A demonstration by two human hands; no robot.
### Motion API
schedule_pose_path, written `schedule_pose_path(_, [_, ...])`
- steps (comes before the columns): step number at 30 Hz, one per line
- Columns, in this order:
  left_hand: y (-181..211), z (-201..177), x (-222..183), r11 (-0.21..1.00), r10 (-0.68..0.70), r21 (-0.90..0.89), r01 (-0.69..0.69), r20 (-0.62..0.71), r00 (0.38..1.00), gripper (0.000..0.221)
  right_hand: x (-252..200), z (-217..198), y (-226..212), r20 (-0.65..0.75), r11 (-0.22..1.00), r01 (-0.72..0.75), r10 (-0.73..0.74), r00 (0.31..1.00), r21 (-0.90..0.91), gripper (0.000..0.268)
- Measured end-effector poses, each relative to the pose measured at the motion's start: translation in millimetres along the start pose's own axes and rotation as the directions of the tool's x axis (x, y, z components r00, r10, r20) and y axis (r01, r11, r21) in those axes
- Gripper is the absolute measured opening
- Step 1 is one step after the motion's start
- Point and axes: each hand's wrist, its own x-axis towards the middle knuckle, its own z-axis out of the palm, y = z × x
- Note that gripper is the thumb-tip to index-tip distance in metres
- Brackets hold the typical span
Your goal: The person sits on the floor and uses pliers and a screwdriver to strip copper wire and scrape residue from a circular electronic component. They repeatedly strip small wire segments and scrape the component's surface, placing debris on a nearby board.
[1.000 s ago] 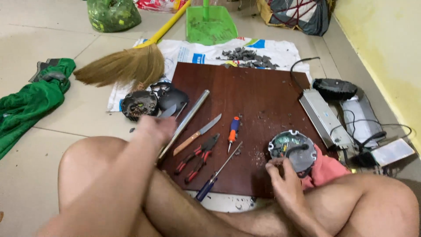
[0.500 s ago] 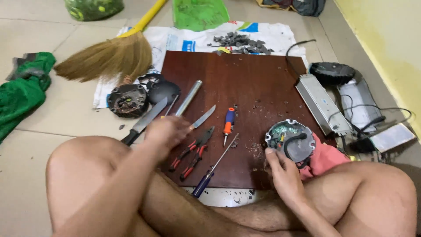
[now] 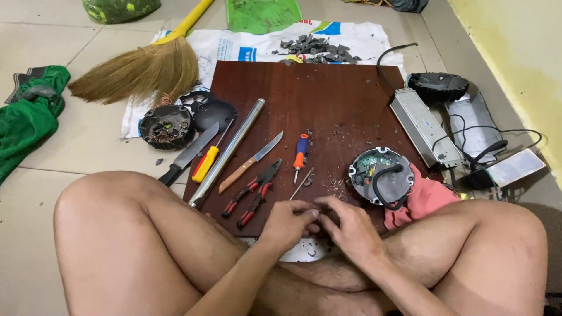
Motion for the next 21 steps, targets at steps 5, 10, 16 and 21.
schedule_pose_path(5, [0.6,1.0,-0.4,0.996,-0.057,-0.067,0.059,0.037,0.998,0.027,-3.3,-6.1,-5.2,-0.068,0.996,-0.086,0.088,0.994,0.033,0.021])
schedule_pose_path(10, [2.3,-1.8,-2.3,0.993,-0.032,-0.113,0.038,0.048,0.998,0.027,-5.0,-10.3,-10.8,-0.066,0.987,-0.153,0.155,0.986,0.045,0.019])
schedule_pose_path(16, [20.7,-1.1,-18.3,0.993,-0.062,-0.097,0.065,0.041,0.997,0.028,-6.8,-11.9,-11.2,-0.049,0.982,-0.186,0.188,0.981,0.04,0.016])
schedule_pose_path(21, [11.2,2.9,-8.8,0.996,-0.062,-0.061,0.068,0.091,0.994,0.019,-6.4,-10.8,-5.1,0.007,0.986,-0.152,0.151,0.988,0.063,0.017])
